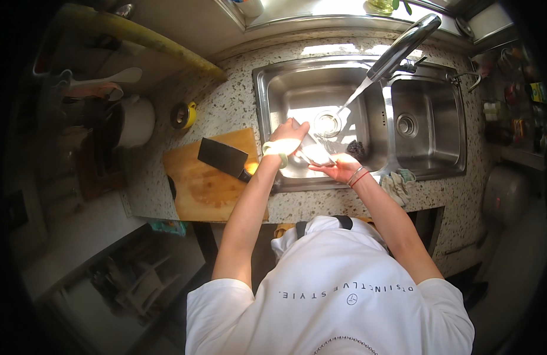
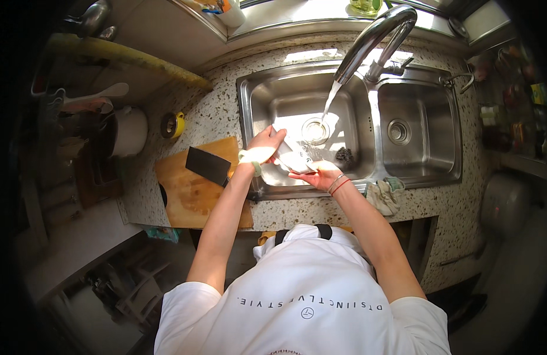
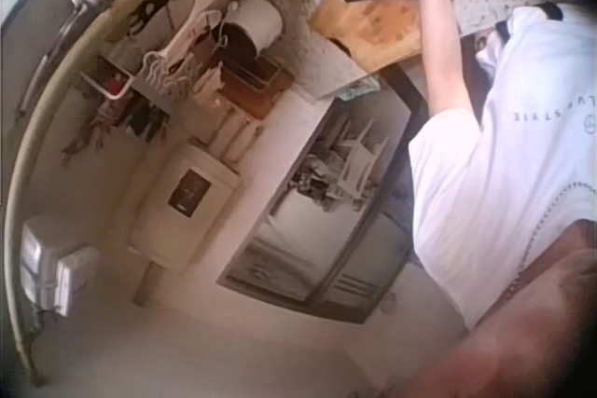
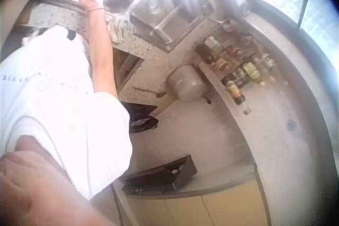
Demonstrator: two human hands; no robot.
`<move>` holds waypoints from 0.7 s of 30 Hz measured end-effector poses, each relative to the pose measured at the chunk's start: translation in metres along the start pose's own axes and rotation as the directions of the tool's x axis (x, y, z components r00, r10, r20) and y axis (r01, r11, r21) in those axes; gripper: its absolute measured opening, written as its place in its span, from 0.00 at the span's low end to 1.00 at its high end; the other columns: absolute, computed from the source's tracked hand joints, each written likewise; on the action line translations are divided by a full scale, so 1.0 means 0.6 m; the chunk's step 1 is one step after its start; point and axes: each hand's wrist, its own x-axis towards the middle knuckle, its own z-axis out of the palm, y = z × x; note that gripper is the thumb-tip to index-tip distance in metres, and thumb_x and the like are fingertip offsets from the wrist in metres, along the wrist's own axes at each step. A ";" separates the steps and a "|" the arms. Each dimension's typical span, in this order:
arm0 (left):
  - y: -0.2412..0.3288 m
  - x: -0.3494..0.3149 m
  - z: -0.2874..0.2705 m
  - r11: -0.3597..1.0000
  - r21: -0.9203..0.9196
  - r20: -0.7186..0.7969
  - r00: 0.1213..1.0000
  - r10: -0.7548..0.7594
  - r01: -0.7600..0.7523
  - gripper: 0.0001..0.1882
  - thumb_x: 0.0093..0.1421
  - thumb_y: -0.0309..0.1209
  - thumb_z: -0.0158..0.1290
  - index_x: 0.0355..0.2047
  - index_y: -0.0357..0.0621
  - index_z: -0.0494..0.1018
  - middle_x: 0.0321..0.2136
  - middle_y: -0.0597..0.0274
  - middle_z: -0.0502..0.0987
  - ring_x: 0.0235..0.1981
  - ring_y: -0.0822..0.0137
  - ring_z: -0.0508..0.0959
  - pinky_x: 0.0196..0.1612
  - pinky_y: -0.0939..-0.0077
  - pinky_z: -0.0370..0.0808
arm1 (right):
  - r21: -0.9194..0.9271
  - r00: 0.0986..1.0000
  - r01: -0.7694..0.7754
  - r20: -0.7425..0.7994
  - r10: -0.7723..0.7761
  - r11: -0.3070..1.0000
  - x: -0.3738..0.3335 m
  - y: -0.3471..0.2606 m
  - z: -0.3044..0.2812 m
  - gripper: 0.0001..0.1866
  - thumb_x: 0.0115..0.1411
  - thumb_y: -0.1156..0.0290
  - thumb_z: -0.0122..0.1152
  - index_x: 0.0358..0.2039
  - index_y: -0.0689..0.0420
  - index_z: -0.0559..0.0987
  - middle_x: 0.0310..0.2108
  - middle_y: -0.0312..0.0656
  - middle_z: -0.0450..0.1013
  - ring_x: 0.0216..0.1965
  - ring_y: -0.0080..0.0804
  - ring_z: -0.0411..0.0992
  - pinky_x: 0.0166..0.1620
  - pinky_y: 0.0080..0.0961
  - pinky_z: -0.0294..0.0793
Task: The person chops ginger and adds it to a wok containing raw meat pieces. They season the mixture with soy sauce and salt, then move the wok to the stove and turn on the range hood. The person washes their hands and retrieves eggs from the refrigerator.
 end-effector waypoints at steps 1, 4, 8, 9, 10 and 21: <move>-0.007 -0.004 -0.004 0.999 -0.032 0.003 1.000 -0.023 0.023 0.34 0.54 0.46 0.47 0.52 0.29 0.62 0.19 0.54 0.75 0.12 0.67 0.74 0.19 0.74 0.71 | -0.065 0.998 0.043 0.046 -0.040 0.997 -0.001 0.005 0.001 0.23 0.59 0.81 0.39 0.56 0.73 0.58 0.54 0.61 0.62 0.57 0.56 0.62 0.60 0.59 0.61; -0.032 -0.023 -0.021 0.956 -0.293 0.085 0.996 -0.007 0.032 0.33 0.55 0.35 0.48 0.60 0.37 0.56 0.30 0.54 0.76 0.20 0.69 0.77 0.20 0.75 0.76 | -0.325 0.977 0.212 0.098 -0.190 0.922 -0.004 0.010 -0.003 0.22 0.57 0.81 0.43 0.54 0.67 0.63 0.51 0.57 0.66 0.51 0.51 0.69 0.53 0.55 0.70; -0.098 -0.055 -0.045 0.714 -0.690 0.083 0.968 0.237 -0.115 0.34 0.54 0.22 0.44 0.63 0.43 0.51 0.50 0.53 0.68 0.43 0.66 0.77 0.37 0.62 0.82 | -0.732 0.847 0.398 0.062 -0.528 0.552 0.005 0.022 0.020 0.15 0.58 0.75 0.49 0.47 0.58 0.71 0.40 0.42 0.73 0.34 0.28 0.75 0.31 0.28 0.81; -0.125 -0.055 -0.047 0.664 -0.739 0.038 0.977 0.210 -0.114 0.33 0.55 0.21 0.44 0.63 0.43 0.51 0.50 0.54 0.69 0.43 0.66 0.76 0.38 0.63 0.82 | -0.771 0.818 0.400 0.056 -0.572 0.496 0.002 0.027 0.025 0.15 0.59 0.75 0.50 0.48 0.58 0.70 0.39 0.42 0.73 0.35 0.28 0.75 0.32 0.28 0.80; -0.136 -0.069 -0.053 0.610 -0.784 -0.008 0.985 0.174 -0.115 0.33 0.56 0.21 0.43 0.63 0.43 0.51 0.50 0.55 0.69 0.43 0.66 0.76 0.39 0.63 0.81 | -0.807 0.790 0.394 0.053 -0.611 0.440 -0.020 0.051 0.069 0.16 0.60 0.74 0.50 0.49 0.59 0.69 0.39 0.41 0.73 0.36 0.28 0.74 0.32 0.28 0.80; -0.255 -0.242 -0.208 0.829 -0.559 -0.344 0.915 -0.209 -0.021 0.41 0.59 0.65 0.38 0.62 0.47 0.58 0.56 0.57 0.66 0.55 0.64 0.68 0.47 0.59 0.74 | -0.920 0.945 0.267 0.193 -0.263 0.288 0.043 0.272 0.116 0.15 0.64 0.67 0.48 0.47 0.62 0.73 0.39 0.38 0.72 0.36 0.24 0.71 0.41 0.25 0.78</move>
